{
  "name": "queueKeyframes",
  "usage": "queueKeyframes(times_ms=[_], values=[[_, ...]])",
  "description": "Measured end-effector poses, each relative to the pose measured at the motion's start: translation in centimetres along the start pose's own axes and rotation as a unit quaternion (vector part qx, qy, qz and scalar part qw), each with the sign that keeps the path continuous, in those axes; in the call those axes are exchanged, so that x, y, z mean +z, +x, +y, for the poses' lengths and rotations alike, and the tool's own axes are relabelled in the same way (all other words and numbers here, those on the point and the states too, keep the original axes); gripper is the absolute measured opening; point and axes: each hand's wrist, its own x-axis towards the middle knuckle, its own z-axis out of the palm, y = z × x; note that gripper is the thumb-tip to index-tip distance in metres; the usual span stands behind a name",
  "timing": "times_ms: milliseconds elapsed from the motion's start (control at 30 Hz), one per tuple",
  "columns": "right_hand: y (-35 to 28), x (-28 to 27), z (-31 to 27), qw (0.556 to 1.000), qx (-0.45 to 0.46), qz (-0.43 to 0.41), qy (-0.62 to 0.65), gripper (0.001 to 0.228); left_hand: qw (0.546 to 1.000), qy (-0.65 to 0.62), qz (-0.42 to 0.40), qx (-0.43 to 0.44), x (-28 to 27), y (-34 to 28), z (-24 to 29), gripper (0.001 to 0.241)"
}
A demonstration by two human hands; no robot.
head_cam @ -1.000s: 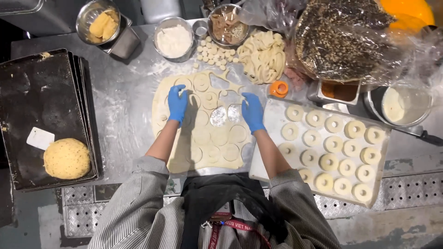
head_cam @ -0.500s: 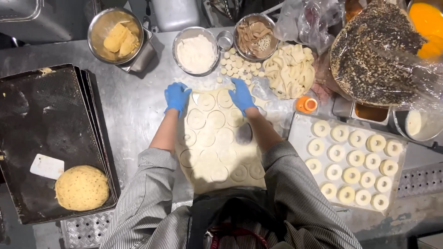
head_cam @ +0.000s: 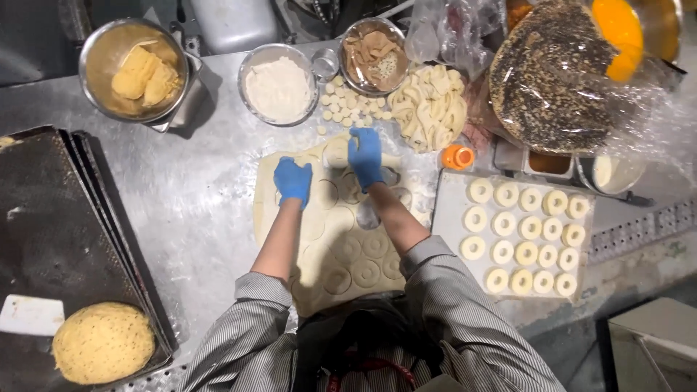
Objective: Cutting donut shapes from dough and placing them on a baking tray.
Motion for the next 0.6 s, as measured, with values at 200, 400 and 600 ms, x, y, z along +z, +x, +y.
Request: queueKeyframes(times_ms=[200,400,600], values=[[-3.9,-1.8,-1.2,0.996,0.044,-0.039,0.067,0.022,0.993,-0.121,-0.005,0.002,-1.0,-2.5,2.6,0.034],[-7.1,-1.5,-1.8,0.899,0.297,-0.107,0.303,0.025,0.613,-0.744,-0.177,-0.198,2.2,-1.5,-0.4,0.036],[-9.3,0.1,-0.6,0.724,0.454,-0.222,0.469,0.037,0.462,-0.813,-0.251,-0.249,3.5,-0.6,-3.2,0.037]])
